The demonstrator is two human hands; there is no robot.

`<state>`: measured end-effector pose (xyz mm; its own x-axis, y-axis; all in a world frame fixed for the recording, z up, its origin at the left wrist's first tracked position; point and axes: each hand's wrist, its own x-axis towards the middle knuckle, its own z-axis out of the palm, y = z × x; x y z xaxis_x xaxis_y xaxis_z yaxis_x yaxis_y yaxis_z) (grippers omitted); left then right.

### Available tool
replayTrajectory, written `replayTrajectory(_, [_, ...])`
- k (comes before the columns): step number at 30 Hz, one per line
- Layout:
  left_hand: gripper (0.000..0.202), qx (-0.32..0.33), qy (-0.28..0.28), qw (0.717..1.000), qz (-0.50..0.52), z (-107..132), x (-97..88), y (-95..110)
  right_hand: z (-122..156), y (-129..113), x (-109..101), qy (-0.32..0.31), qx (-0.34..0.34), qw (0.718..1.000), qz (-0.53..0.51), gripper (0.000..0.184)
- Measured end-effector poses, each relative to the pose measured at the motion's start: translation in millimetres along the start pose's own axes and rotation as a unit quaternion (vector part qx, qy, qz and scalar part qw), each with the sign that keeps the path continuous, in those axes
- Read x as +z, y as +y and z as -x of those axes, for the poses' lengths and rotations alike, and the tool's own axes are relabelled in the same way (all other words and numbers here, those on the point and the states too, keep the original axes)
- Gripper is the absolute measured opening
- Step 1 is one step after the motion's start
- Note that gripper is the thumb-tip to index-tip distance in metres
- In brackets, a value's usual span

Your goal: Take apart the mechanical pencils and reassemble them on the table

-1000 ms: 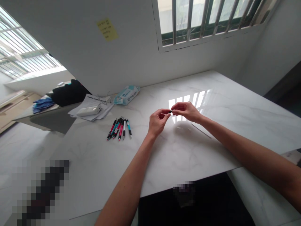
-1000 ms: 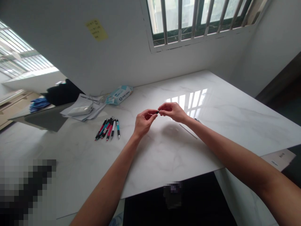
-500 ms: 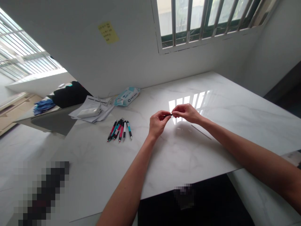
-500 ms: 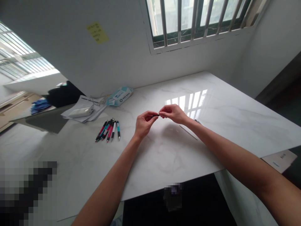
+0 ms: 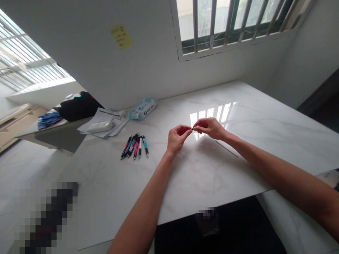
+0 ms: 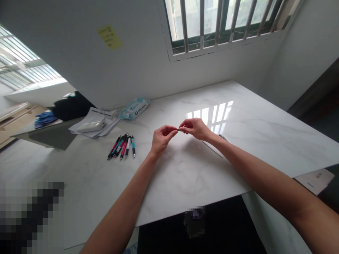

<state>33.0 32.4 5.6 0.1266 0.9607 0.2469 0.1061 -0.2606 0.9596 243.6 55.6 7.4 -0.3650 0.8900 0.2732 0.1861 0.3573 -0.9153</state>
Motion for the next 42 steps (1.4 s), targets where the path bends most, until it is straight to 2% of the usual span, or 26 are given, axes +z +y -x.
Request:
replayTrajectory(3, [0.032, -0.012, 0.005, 1.0, 0.008, 0.5, 1.2, 0.5, 0.4, -0.5, 1.1, 0.007, -0.01, 1.0, 0.011, 0.034])
replayTrajectory(7, [0.036, -0.07, 0.007, 0.996, 0.05, 1.6, 2.5, 1.3, -1.2, 1.3, 1.2, 0.023, -0.034, 0.999, -0.032, 0.032])
replayTrajectory(13, [0.039, -0.108, 0.001, 0.991, 0.083, 1.2, 0.5, -0.2, -1.2, 2.5, -0.3, -0.006, -0.026, 0.997, -0.069, 0.028])
replayTrajectory(16, [0.039, -0.09, 0.004, 0.993, 0.076, 0.2, -0.3, -1.3, -0.5, 1.1, -0.3, 0.002, -0.021, 0.999, -0.048, 0.03])
replayTrajectory(23, [0.034, -0.034, 0.004, 0.999, 0.041, 0.3, 2.2, 1.6, -0.1, -5.2, -3.7, -0.011, -0.005, 0.996, 0.088, 0.039])
replayTrajectory(27, [0.033, -0.029, 0.012, 0.999, 0.033, 0.2, 2.1, 1.1, 0.8, -5.4, -5.1, -0.026, -0.017, 0.997, 0.065, 0.036])
replayTrajectory(31, [0.032, -0.017, 0.017, 1.0, 0.018, 0.0, 0.7, 0.8, 0.7, -4.1, -5.3, -0.01, -0.041, 0.996, 0.073, 0.033])
replayTrajectory(37, [0.023, 0.045, 0.008, 0.997, -0.055, 3.0, 2.0, 5.0, -1.2, -4.3, -6.1, -0.012, -0.025, 0.997, 0.067, 0.041])
replayTrajectory(42, [0.027, 0.028, -0.001, 0.999, -0.037, 2.3, 1.8, 4.9, -1.6, -1.2, -8.0, 0.002, -0.04, 0.997, 0.063, 0.036])
